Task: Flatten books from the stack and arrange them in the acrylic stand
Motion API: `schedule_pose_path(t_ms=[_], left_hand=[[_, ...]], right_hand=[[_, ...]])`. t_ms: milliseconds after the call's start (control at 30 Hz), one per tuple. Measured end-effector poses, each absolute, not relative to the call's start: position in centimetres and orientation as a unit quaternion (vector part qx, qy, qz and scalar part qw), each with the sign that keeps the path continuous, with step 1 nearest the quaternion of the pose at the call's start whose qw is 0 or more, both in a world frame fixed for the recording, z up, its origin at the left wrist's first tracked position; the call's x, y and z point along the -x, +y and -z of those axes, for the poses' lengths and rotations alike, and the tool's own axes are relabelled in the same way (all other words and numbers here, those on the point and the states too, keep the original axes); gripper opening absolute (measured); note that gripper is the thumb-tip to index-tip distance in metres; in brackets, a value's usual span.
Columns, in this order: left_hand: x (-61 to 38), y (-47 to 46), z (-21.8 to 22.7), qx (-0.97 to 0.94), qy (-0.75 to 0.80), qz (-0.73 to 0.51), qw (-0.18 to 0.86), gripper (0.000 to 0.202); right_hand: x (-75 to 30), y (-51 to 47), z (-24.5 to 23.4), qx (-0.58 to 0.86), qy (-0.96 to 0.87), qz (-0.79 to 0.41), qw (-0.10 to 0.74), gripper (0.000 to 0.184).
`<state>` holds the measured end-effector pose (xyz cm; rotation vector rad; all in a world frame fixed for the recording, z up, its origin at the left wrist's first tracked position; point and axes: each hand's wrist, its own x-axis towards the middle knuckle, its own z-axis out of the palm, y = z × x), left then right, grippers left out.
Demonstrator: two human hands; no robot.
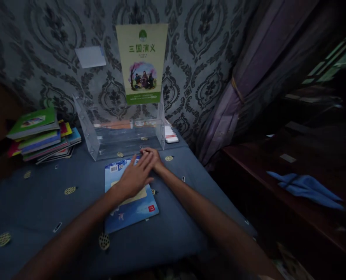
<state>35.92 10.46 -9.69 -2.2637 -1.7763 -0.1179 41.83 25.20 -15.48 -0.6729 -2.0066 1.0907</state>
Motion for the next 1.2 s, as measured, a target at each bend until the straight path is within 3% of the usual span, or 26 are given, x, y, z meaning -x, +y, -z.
schedule_pose_path(t_ms=[133,433,733,1200], left_hand=[[-30.3,6.4,11.3,0.669,-0.732,0.055,0.115,0.058],[-27.5,0.2,16.1,0.587,-0.787,0.155,0.11,0.055],[-27.0,2.1,16.1,0.585,-0.788,0.179,0.065,0.053],[-26.0,3.7,15.3,0.619,-0.761,0.146,0.125,0.054]], right_hand=[[-42.2,24.2,15.3,0.25,-0.809,-0.385,0.367,0.018],[-44.7,19.6,15.1,0.195,-0.872,-0.297,0.336,0.035],[-44.1,21.0,15.4,0.163,-0.871,-0.323,0.331,0.035],[-44.1,20.0,17.7,0.182,-0.89,-0.206,0.363,0.036]])
